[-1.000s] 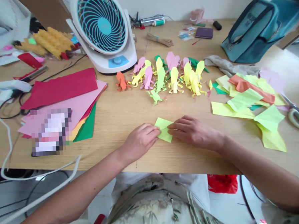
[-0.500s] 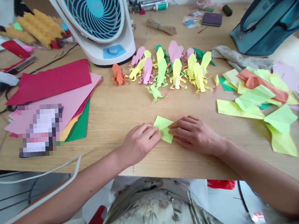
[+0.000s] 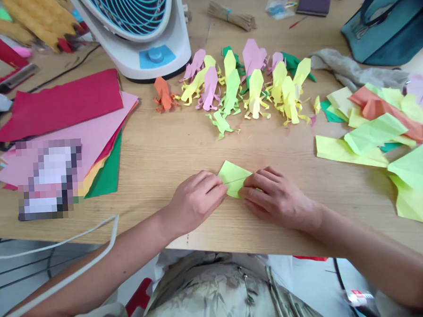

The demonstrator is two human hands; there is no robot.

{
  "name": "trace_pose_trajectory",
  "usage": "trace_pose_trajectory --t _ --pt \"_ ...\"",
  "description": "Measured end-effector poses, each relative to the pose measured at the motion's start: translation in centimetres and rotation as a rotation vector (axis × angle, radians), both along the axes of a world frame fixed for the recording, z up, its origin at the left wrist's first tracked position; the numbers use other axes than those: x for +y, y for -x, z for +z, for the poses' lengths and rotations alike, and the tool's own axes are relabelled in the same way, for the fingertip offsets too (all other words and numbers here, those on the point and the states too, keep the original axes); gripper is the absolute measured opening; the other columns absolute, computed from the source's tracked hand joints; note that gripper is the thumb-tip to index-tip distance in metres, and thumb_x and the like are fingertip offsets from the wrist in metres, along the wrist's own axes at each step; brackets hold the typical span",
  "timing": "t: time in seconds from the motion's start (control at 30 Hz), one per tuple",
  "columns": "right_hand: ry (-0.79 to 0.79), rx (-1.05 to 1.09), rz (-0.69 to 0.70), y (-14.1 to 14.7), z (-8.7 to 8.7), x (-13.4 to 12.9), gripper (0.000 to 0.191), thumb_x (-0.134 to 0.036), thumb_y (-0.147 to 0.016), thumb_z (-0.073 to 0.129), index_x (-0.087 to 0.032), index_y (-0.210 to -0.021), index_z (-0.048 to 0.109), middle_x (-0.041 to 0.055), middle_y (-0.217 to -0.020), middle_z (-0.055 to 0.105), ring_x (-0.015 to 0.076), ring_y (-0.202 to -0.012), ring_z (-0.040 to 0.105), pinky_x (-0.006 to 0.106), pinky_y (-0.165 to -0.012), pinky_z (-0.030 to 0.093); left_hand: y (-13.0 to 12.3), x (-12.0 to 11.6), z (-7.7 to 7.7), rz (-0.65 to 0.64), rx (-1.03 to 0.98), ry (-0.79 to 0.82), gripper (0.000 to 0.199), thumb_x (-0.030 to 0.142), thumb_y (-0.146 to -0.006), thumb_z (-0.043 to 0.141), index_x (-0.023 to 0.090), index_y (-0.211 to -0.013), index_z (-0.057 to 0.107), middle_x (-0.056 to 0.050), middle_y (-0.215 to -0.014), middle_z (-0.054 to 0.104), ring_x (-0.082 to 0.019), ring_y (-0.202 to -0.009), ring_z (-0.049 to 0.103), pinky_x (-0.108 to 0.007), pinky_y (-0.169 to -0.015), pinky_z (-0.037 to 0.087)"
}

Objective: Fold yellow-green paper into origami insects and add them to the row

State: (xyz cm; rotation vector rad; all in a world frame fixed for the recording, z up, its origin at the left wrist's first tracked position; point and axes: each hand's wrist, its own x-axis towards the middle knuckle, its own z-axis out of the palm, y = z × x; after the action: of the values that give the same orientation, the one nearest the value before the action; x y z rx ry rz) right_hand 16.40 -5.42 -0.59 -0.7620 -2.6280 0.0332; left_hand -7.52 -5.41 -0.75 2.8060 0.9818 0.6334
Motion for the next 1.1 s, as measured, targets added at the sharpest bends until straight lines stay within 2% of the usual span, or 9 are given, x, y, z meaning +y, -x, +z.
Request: trace_pose_trajectory --t 0.27,0.43,0.63,0.8,1.1 --pt "0.1 0.013 -0.098 0.7 -0.3 -0.5 0.017 -0.021 -0.094 0.05 -0.018 -0.082 0.063 0.0075 -0.081 0.06 0.0199 -0.077 0.052 0.034 -0.073 0.04 0.1 0.1 0.2 0.011 0.02 0.034 0.016 0.015 -0.095 0.051 0.015 -0.087 0.064 -0.006 -0.086 0.063 -0.018 -0.086 0.054 -0.031 -0.08 0.049" --pt "0.228 0.096 -0.149 0.9 -0.2 -0.4 0.015 -0.019 -0.093 0.052 -0.017 -0.08 0.06 0.0072 -0.08 0.058 0.0195 -0.075 0.05 0.033 -0.071 0.041 0.7 0.6 0.3 0.014 -0.042 0.157 0.014 0.015 -0.095 0.052 0.016 -0.09 0.064 -0.005 -0.087 0.062 -0.017 -0.085 0.054 -0.03 -0.076 0.047" --pt "0.364 0.169 -0.181 1.0 0.1 0.0 0.013 -0.016 -0.092 0.052 -0.018 -0.079 0.056 0.0054 -0.078 0.056 0.0183 -0.074 0.05 0.032 -0.069 0.041 1.5 1.4 0.4 -0.026 -0.106 0.299 0.016 0.011 -0.095 0.049 0.017 -0.101 0.063 -0.005 -0.093 0.061 -0.016 -0.09 0.056 -0.029 -0.08 0.045" --pt "0.401 0.158 -0.174 1.0 0.3 0.1 0.011 -0.018 -0.09 0.057 -0.018 -0.079 0.055 0.004 -0.078 0.055 0.018 -0.074 0.049 0.033 -0.069 0.04 1.6 1.6 0.7 -0.008 -0.077 0.358 0.013 0.016 -0.095 0.05 0.017 -0.095 0.063 -0.004 -0.091 0.057 -0.015 -0.087 0.054 -0.029 -0.079 0.044" --pt "0.378 0.151 -0.145 0.7 0.0 0.1 0.01 -0.018 -0.091 0.058 -0.018 -0.081 0.057 0.0049 -0.081 0.057 0.0184 -0.075 0.05 0.034 -0.071 0.042 2.1 1.9 1.4 -0.029 -0.072 0.444 0.022 0.009 -0.094 0.046 0.018 -0.105 0.062 -0.005 -0.098 0.061 -0.016 -0.093 0.058 -0.028 -0.082 0.046"
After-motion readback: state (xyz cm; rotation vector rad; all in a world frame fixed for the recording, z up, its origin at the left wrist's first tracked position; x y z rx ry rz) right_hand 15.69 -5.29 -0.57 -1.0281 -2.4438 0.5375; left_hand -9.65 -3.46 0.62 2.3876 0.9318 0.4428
